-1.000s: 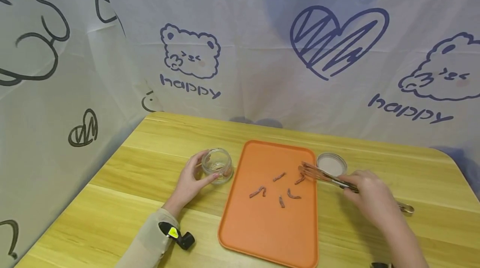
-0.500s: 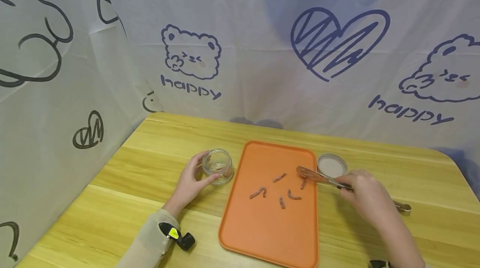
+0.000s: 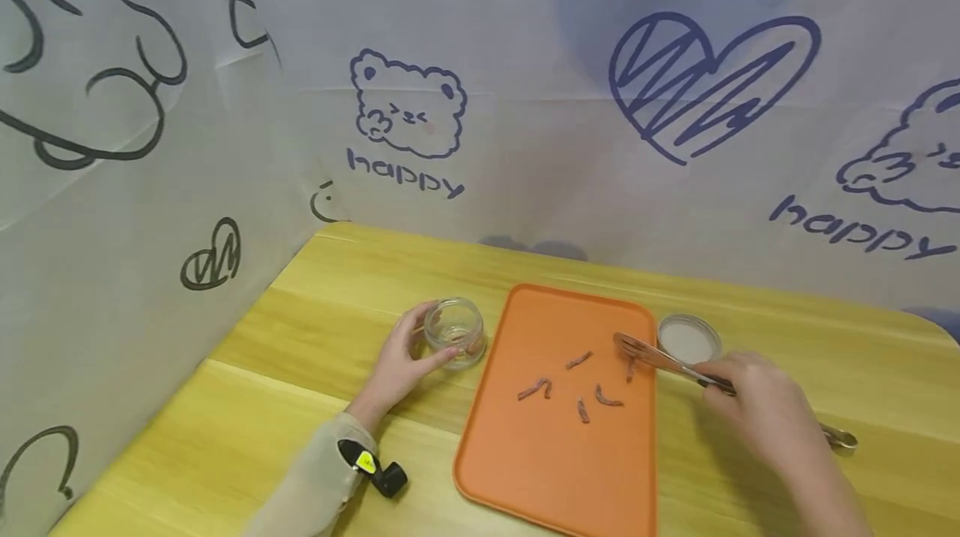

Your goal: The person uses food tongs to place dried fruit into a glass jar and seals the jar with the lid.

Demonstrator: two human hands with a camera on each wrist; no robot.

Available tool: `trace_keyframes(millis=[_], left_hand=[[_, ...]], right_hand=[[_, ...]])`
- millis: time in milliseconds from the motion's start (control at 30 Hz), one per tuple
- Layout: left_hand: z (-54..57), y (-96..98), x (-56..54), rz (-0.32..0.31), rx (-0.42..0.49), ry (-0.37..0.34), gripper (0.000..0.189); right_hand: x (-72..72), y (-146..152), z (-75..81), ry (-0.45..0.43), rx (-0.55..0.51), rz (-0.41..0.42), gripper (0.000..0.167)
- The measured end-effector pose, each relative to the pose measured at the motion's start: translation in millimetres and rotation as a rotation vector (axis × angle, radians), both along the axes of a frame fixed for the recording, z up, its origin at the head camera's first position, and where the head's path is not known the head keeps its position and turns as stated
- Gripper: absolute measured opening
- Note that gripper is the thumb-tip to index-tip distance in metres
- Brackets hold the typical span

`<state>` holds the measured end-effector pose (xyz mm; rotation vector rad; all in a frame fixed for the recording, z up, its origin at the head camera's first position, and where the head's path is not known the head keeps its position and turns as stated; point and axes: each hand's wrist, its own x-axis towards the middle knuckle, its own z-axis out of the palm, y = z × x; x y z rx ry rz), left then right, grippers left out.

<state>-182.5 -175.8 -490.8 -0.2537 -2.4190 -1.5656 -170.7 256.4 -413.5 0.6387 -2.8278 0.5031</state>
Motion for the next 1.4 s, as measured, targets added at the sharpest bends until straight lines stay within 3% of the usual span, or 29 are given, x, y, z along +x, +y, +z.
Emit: trace_keyframes(millis=[100,267,567,1100,1400], left_hand=[[-2.0,14.6,-6.6,-0.062,0.0,-0.017,0.077],[-4.3,30.4,-11.6,-0.104,0.008,-0.029,0.076],[-4.5,27.5,-8.3,-0.092,0.017,-0.042,0.078],[-1.2,5.4,1.6,-0.044,0.019,0.007,0.081],[-1.2,-4.5,3.6,-0.005,-0.007,0.016,0.08]], right_hand=[[9.3,11.2,-1.2,0.073,0.007,-0.049,0.019],[17.3,16.8,-1.8,0.087,0.02,-0.099,0.017],[15.9,-9.1,6.0,0.107,-0.008,-0.096,0.021],[-3.1,-100.7,44.2,0.234,-0.101,0.113,0.022],[-9.6,-149.0,48.1,0.295,-0.177,0.208,0.022]])
